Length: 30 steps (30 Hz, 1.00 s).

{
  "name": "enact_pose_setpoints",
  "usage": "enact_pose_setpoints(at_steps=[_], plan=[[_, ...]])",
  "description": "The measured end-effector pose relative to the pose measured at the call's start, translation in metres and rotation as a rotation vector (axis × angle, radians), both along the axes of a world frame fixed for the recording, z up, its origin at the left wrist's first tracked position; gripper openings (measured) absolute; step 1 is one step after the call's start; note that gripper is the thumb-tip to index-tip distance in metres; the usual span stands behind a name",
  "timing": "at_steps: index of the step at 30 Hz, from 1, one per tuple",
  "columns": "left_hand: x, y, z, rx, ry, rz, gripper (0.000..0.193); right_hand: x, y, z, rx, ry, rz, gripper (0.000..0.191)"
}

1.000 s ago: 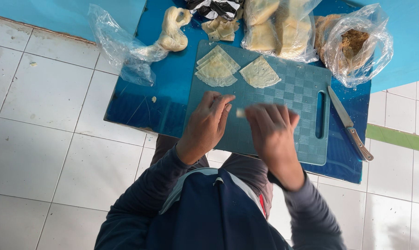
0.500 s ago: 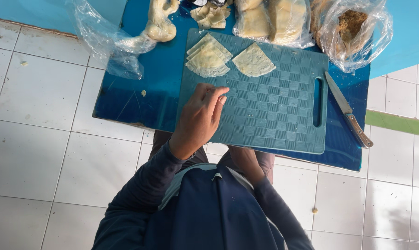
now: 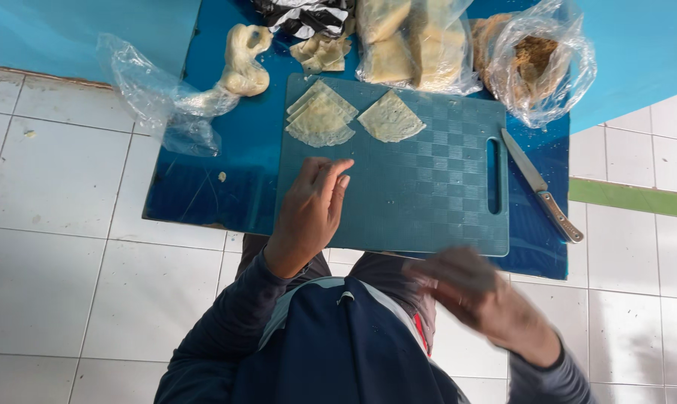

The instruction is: The person sits at a small table and folds filled pastry triangles. They take a thin dough wrapper, place a scoop of brown filling from a plastic bag onto it, fold the wrapper over into a triangle, press the edges closed, and stack the finished pastries on the cutting board with previously folded ones.

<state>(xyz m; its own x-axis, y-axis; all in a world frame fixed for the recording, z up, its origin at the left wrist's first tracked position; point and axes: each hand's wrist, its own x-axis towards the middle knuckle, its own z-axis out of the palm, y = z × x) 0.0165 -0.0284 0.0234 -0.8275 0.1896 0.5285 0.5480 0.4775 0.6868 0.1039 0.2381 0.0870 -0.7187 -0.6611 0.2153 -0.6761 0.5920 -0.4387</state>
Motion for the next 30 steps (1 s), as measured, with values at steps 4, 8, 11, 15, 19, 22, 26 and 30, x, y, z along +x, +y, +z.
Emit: enact_pose_setpoints(at_steps=[4,8,11,15,19,22,26,30], plan=[[-0.001,0.001,-0.001,-0.005,-0.007,0.015,0.023,-0.078,-0.015,0.01,0.061,0.219,-0.129,0.034],[-0.001,-0.001,0.001,-0.001,-0.013,0.022,0.023,-0.144,-0.038,-0.018,0.111,0.38,-0.159,0.03],[-0.001,0.0,0.001,0.0,-0.016,0.027,0.023,-0.16,-0.043,-0.035,0.154,0.475,-0.157,0.027],[0.0,-0.001,0.0,0.0,-0.056,0.013,0.023,-0.164,-0.041,-0.048,0.203,0.529,-0.154,0.024],[0.0,0.001,-0.003,0.001,-0.046,0.008,0.023,-0.169,-0.041,-0.047,0.078,0.447,-0.215,0.013],[0.002,0.0,-0.003,-0.009,-0.052,0.005,0.023,-0.159,-0.039,-0.034,-0.004,0.376,-0.223,0.011],[0.002,-0.001,0.0,-0.007,-0.043,-0.003,0.023,-0.119,-0.046,-0.019,0.15,0.398,-0.12,0.028],[0.003,-0.001,0.001,-0.03,-0.06,0.006,0.023,-0.08,-0.063,-0.02,0.2,0.393,-0.081,0.04]])
